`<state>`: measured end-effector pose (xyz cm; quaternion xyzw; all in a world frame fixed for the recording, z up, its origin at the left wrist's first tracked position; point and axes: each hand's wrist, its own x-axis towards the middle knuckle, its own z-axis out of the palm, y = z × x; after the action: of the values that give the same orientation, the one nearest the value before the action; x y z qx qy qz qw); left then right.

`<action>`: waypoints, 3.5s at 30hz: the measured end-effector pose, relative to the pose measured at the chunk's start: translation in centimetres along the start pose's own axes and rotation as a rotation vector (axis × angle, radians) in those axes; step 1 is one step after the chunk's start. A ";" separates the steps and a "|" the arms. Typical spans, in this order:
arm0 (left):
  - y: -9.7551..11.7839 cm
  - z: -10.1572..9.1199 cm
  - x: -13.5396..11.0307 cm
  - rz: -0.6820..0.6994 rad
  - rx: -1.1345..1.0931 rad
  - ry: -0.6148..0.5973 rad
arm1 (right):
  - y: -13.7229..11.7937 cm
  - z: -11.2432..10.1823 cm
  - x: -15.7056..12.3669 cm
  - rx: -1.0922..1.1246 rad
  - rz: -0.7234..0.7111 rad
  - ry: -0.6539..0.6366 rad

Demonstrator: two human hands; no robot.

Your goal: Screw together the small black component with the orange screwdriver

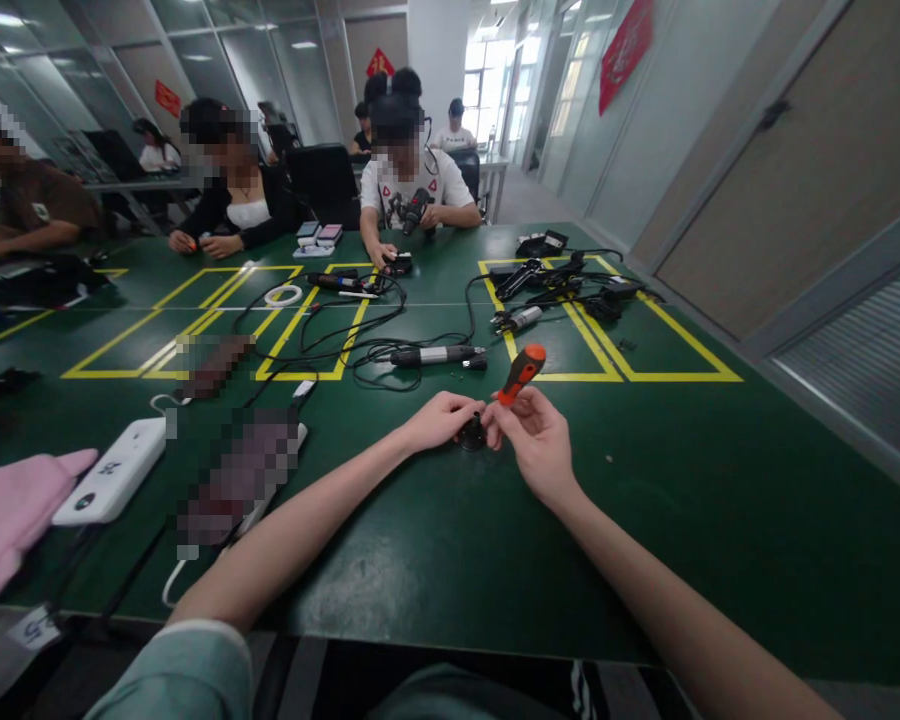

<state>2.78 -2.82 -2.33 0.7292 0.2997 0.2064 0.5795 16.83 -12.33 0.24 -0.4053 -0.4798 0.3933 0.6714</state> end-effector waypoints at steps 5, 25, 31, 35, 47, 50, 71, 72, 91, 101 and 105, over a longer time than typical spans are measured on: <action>0.7 -0.1 -0.3 0.056 0.009 -0.051 | -0.1 0.2 0.0 -0.022 -0.014 0.015; 0.8 -0.1 0.0 -0.017 0.054 0.025 | 0.3 -0.2 0.8 -0.028 -0.018 0.073; 0.6 -0.2 -0.1 0.001 0.026 0.022 | 0.2 -0.5 0.9 -0.069 0.008 0.011; 0.4 -0.2 0.0 -0.001 0.037 0.028 | 0.2 -0.4 0.7 -0.008 0.035 -0.015; 0.8 -0.2 -0.3 0.042 0.033 -0.031 | 0.0 0.0 0.4 -0.055 0.023 -0.011; 0.8 -0.2 -0.3 0.062 0.032 -0.049 | 0.3 -0.1 0.4 -0.068 0.024 -0.031; 0.3 -0.3 0.0 0.072 0.043 -0.037 | 1.1 -0.4 0.6 -0.037 -0.033 -0.018; 0.4 -0.3 0.0 0.074 0.049 -0.047 | 1.0 -0.4 0.6 -0.048 -0.039 -0.018; 0.4 -0.1 0.1 0.043 0.034 -0.005 | 0.7 -0.2 0.3 -0.070 -0.102 -0.050; 0.2 -0.4 0.2 0.056 0.046 -0.009 | 0.8 -0.1 0.3 -0.015 -0.089 -0.002; 0.6 -0.4 0.1 0.023 0.041 -0.013 | 0.3 -0.1 0.5 -0.085 -0.114 -0.001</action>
<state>2.72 -2.55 -1.67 0.7457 0.2916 0.2020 0.5640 17.04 -11.77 0.15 -0.4054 -0.5185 0.3340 0.6747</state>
